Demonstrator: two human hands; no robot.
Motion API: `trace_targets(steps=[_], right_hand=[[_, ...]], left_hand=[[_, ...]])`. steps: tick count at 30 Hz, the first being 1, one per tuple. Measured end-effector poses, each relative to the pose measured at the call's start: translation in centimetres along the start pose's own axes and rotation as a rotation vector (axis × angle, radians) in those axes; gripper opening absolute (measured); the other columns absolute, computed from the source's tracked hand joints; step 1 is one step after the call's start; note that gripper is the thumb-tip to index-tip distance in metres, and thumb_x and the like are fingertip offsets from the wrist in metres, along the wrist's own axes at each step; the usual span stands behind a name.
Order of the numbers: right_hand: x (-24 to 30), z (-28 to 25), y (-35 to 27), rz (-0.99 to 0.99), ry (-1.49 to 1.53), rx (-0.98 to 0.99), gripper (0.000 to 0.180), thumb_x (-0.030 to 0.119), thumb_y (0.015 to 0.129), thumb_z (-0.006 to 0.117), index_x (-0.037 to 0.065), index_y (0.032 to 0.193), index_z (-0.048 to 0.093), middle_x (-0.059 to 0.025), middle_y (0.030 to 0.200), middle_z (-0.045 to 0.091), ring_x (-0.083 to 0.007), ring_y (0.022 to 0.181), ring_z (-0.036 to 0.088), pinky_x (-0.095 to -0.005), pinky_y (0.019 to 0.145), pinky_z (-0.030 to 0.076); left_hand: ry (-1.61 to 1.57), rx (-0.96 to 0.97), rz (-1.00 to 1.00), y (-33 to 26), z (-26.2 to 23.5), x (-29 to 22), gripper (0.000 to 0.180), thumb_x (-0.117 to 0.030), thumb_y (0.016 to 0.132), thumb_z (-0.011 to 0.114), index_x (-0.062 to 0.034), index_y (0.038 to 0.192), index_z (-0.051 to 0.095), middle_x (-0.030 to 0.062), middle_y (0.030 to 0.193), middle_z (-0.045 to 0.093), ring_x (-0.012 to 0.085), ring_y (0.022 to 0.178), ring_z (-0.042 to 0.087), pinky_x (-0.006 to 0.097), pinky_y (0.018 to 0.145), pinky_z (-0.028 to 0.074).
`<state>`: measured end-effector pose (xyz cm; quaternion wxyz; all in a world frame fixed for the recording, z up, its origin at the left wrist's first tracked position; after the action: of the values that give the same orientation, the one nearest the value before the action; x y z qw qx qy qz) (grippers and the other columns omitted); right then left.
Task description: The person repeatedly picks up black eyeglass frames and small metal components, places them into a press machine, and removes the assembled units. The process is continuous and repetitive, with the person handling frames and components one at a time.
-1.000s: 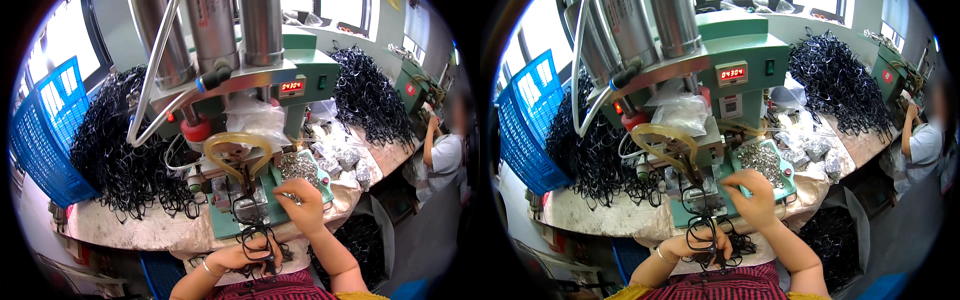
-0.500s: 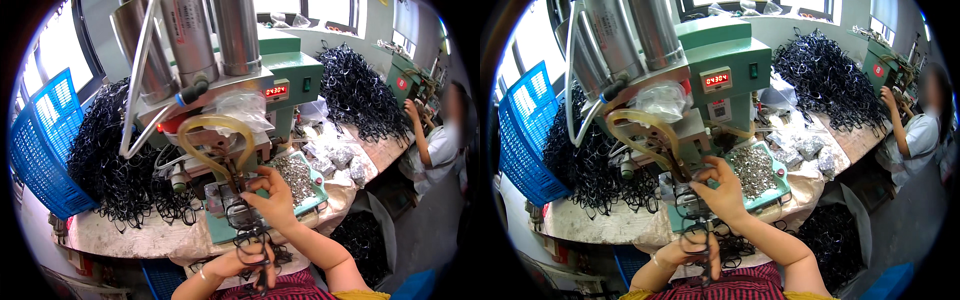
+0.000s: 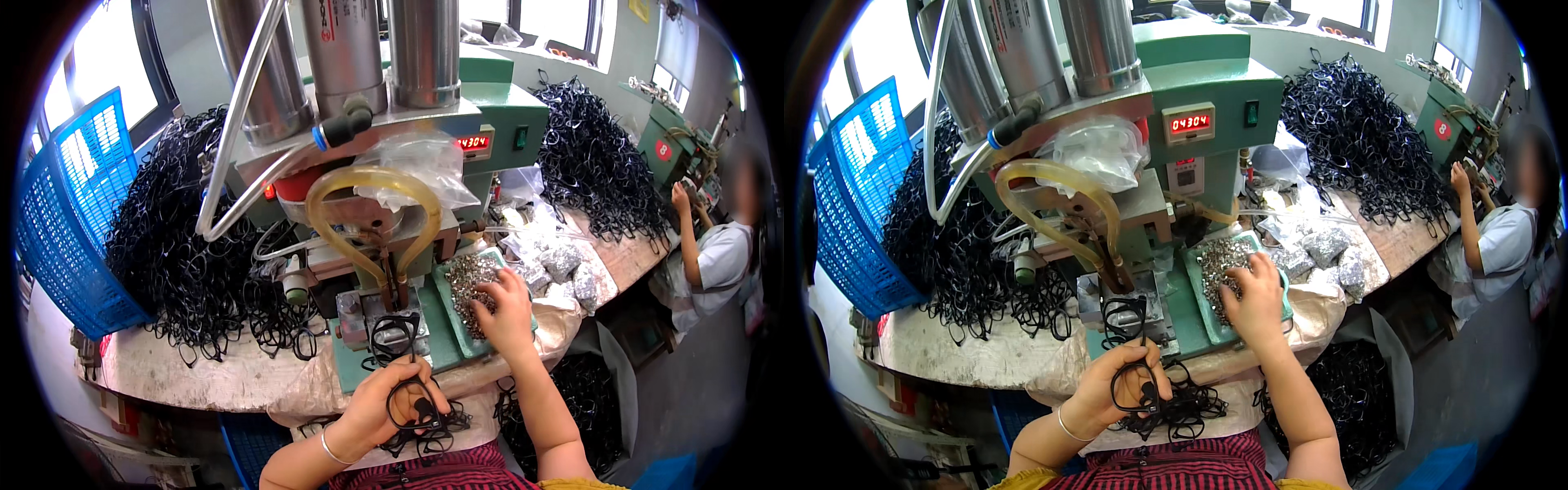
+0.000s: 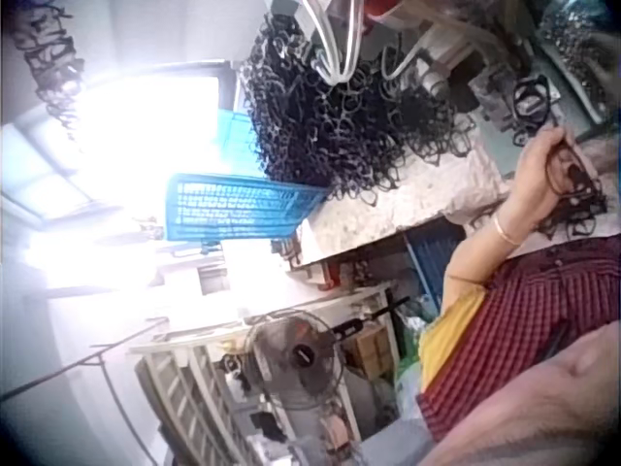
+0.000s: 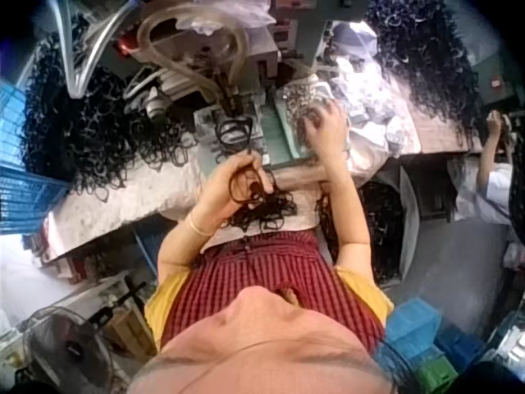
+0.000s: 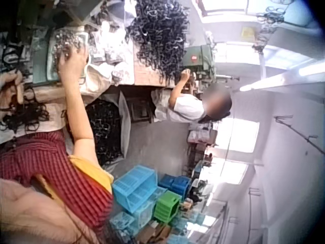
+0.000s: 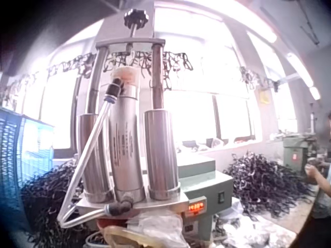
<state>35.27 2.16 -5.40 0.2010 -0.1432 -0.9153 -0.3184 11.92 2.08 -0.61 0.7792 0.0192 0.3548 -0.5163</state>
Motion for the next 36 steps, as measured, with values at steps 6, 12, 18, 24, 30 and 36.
trace_targets(steps=[6,12,18,24,30,36], right_hand=[[-1.2,0.6,-0.5,-0.044,0.15,-0.113,0.017,0.011,0.073,0.078,0.008,0.089,0.073,-0.0182,0.113,0.065,-0.0365,0.121,0.056,-0.0442,0.102,0.044],[2.2,2.4,1.5,-0.448,-0.059,0.077,0.013,0.013,0.075,0.068,0.008,0.087,0.064,-0.0171,0.122,0.062,-0.039,0.12,0.055,-0.0482,0.086,0.052],[0.0,0.4,1.0,-0.221,0.13,-0.078,0.01,0.003,0.078,0.067,0.001,0.087,0.067,-0.0169,0.105,0.067,-0.0371,0.104,0.062,-0.044,0.089,0.05],[-0.5,-0.2,0.8,-0.191,0.212,-0.179,0.01,-0.001,0.082,0.067,0.001,0.091,0.071,-0.0151,0.093,0.071,-0.033,0.092,0.066,-0.0407,0.085,0.05],[1.7,-1.2,1.2,-0.109,0.354,-0.152,0.009,0.0,0.08,0.07,0.004,0.087,0.071,-0.0104,0.086,0.069,-0.0302,0.084,0.064,-0.0375,0.079,0.049],[-0.7,-1.0,0.8,0.034,0.461,-0.152,0.008,0.0,0.082,0.071,0.0,0.09,0.07,-0.0114,0.086,0.069,-0.0232,0.08,0.065,-0.0329,0.075,0.05]], left_hand=[[0.014,-0.068,0.023,-0.1,0.0,0.2,0.021,-0.028,0.101,0.04,-0.0104,0.097,0.05,0.0261,0.082,0.069,0.0206,0.052,0.063,0.029,0.042,0.049],[0.034,0.051,0.032,-0.1,-1.5,1.0,0.03,-0.037,0.104,0.039,-0.0095,0.103,0.053,0.0217,0.085,0.07,0.0235,0.063,0.067,0.031,0.05,0.053],[0.37,-0.331,0.433,-6.1,-8.3,1.5,0.024,-0.029,0.104,0.049,-0.0057,0.108,0.053,0.0119,0.089,0.069,0.0205,0.076,0.069,0.029,0.062,0.055],[1.035,-1.083,1.059,-13.8,-14.5,-8.0,0.012,-0.006,0.091,0.065,-0.0014,0.101,0.059,0.0085,0.086,0.068,0.0171,0.077,0.063,0.027,0.072,0.05],[1.31,-1.115,0.825,-10.5,-26.1,-11.3,0.028,-0.004,0.079,0.076,-0.0029,0.107,0.071,0.0081,0.1,0.067,0.0229,0.085,0.066,0.033,0.073,0.054],[1.328,-1.2,1.436,-9.3,-21.0,-15.0,0.009,-0.009,0.094,0.067,0.0006,0.092,0.067,0.001,0.084,0.063,0.0067,0.074,0.055,0.023,0.064,0.043]])
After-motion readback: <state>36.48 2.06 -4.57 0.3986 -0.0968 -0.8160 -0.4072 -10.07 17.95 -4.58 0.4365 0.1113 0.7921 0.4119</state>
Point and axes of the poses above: each hand's wrist, its own y-axis towards the middle knuckle, its own z-axis out of the palm, x = y × z, the point moved 4 cm from there along y, towards the middle knuckle
